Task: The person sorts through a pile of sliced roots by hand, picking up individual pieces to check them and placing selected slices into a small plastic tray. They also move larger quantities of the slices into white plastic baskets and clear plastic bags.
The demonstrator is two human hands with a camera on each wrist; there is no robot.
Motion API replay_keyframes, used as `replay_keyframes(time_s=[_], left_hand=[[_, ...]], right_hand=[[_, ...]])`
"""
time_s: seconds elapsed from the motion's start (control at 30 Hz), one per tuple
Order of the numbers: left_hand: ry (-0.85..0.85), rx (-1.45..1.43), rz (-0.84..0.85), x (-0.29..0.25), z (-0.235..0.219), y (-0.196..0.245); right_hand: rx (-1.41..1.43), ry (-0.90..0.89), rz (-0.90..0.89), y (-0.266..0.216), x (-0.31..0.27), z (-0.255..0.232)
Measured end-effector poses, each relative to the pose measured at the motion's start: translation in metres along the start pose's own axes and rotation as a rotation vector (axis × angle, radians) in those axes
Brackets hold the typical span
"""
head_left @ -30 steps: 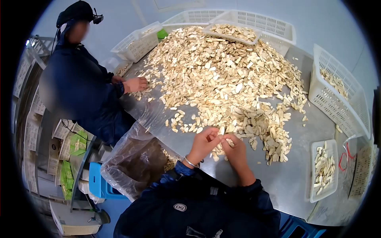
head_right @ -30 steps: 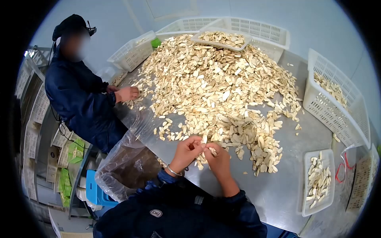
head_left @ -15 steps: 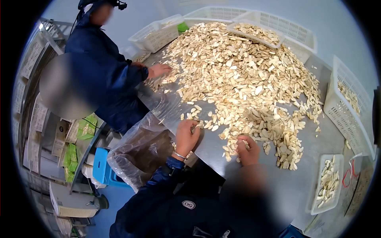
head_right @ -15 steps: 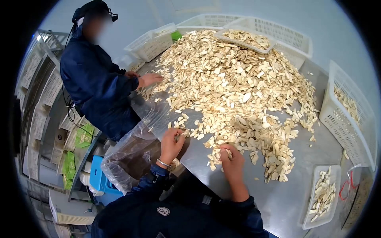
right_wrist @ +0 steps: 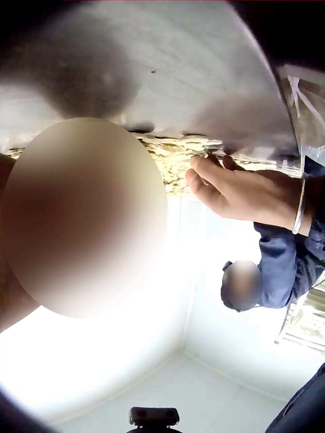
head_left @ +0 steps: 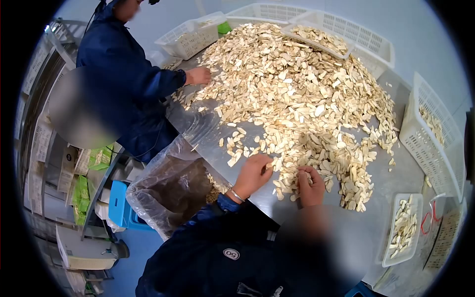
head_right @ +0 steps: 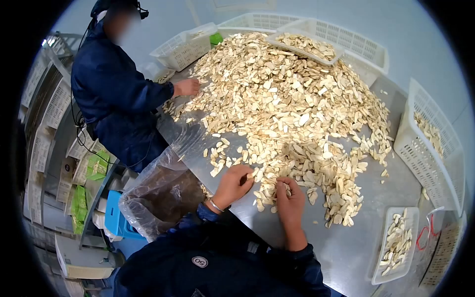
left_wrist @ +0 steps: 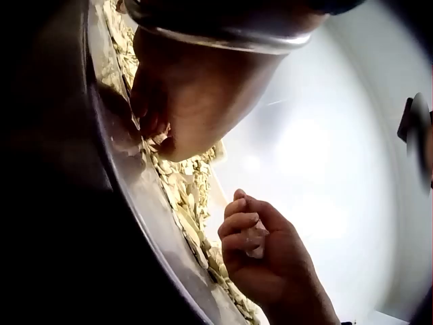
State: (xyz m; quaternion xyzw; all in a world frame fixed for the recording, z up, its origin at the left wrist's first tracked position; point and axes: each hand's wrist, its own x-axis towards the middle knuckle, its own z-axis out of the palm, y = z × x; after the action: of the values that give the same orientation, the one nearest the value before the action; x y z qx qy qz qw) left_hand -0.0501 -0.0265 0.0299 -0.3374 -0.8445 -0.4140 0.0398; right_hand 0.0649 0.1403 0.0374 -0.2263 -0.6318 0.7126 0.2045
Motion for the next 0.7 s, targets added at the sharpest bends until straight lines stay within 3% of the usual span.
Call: replay_keyframes(time_s=[0.07,0.17,0.3,0.47,0.57,0.7], left_hand=[[0.04,-0.029,-0.096,0.0,-0.01,0.003],[0.196,0.16,-0.001,-0.002,-0.019,-0.015],[0.28,0.338,0.062,-0.003,-0.028,-0.025],[-0.01,0.27,0.241,0.004,-0.018,-0.008],[-0.017,0.355,0.359,0.008,-0.017,-0.017],[0.105,0.431,0.163,0.002,-0.035,-0.049]], right_hand=[[0.017,-0.001,0.011,-0.001,-0.001,0.001],[0.036,0.002,0.03,-0.001,-0.001,0.0],[0.042,-0.005,0.04,0.001,0.001,-0.002],[0.029,-0.02,0.047,0.007,0.004,-0.002],[0.03,-0.021,0.038,0.006,0.004,-0.003],[0.032,-0.037,0.057,0.002,0.002,-0.004]])
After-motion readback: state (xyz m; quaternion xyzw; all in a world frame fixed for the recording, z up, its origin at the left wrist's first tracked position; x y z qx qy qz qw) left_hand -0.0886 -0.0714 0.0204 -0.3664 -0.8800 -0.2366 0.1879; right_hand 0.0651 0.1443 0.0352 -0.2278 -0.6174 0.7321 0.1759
